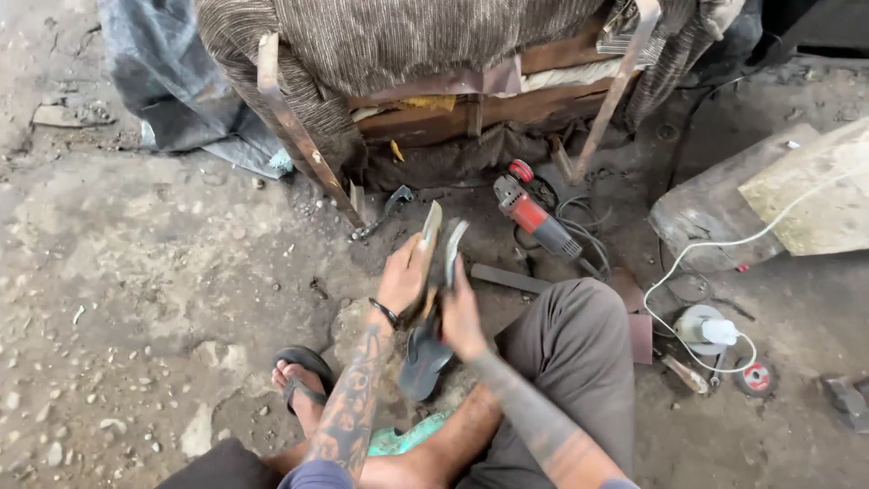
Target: Cleaning a metal motorcycle part using a wire brush and a metal scraper to remove debris and rust.
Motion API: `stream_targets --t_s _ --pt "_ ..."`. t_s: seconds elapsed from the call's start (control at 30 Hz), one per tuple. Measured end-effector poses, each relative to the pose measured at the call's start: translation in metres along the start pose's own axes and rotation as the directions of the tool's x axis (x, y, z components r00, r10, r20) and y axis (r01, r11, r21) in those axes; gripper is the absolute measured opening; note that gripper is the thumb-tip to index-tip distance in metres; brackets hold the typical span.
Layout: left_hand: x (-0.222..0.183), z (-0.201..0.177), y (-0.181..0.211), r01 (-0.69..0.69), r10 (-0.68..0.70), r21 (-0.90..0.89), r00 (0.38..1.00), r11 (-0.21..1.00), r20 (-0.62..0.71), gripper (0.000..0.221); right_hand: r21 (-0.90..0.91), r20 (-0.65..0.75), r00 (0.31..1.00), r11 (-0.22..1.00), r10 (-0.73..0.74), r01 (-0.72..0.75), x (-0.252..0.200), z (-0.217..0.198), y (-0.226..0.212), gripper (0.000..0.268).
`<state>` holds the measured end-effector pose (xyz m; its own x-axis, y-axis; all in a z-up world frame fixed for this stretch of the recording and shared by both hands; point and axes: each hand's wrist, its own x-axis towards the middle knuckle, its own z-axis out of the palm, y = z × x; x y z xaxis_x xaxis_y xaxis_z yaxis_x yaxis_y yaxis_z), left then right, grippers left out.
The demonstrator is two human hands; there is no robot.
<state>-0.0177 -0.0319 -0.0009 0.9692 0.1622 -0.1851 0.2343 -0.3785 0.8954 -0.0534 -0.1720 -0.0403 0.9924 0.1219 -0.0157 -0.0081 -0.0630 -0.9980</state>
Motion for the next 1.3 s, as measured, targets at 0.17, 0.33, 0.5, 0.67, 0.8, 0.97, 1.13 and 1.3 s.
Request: stream_targets --t_s 0.17,0.33,0.5,0.67,0.8,0.97,1.13,1.3 --pt "-0.002 0.002 0.017 0.034 -0.035 0.011 0.996 0.999 0.08 0.057 -0.054 0.013 0.92 0.919 0.392 -0.391 0.002 -0.014 -0.012 0.07" --pt "-0.018 0.004 0.036 -0.009 0.006 0.032 0.995 0.999 0.098 0.055 -0.16 -0.021 0.957 0.944 0.289 -0.289 0.044 -0.025 0.01 0.074" --pt "-0.018 0.003 0.022 -0.019 0.021 -0.03 0.998 0.999 0.065 0.052 -0.028 0.011 0.993 0.993 0.115 -0.115 0.008 -0.022 -0.021 0.062" --pt "-0.035 -0.012 0.034 -0.103 0.107 0.109 0.994 0.989 -0.029 0.046 0.384 0.077 0.836 0.758 0.543 -0.527 0.054 -0.02 0.067 0.07" --pt "-0.039 -0.057 0.004 -0.116 0.126 0.051 0.952 0.992 -0.279 0.039 0.589 0.098 0.832 0.642 0.547 -0.491 0.023 -0.015 0.043 0.071" --pt "-0.032 -0.102 -0.052 -0.176 0.099 -0.09 0.83 0.98 -0.55 0.032 0.625 0.045 0.854 0.653 0.518 -0.429 0.05 -0.04 0.07 0.07" --pt "-0.043 -0.136 -0.072 -0.219 0.108 -0.08 0.724 0.972 -0.682 0.03 0.677 0.033 0.857 0.619 0.514 -0.398 0.061 -0.047 0.09 0.069" --pt "-0.053 -0.154 -0.058 -0.368 -0.02 -0.321 0.631 0.872 -0.776 0.014 0.706 -0.043 0.845 0.614 0.534 -0.352 0.057 -0.044 0.092 0.054"
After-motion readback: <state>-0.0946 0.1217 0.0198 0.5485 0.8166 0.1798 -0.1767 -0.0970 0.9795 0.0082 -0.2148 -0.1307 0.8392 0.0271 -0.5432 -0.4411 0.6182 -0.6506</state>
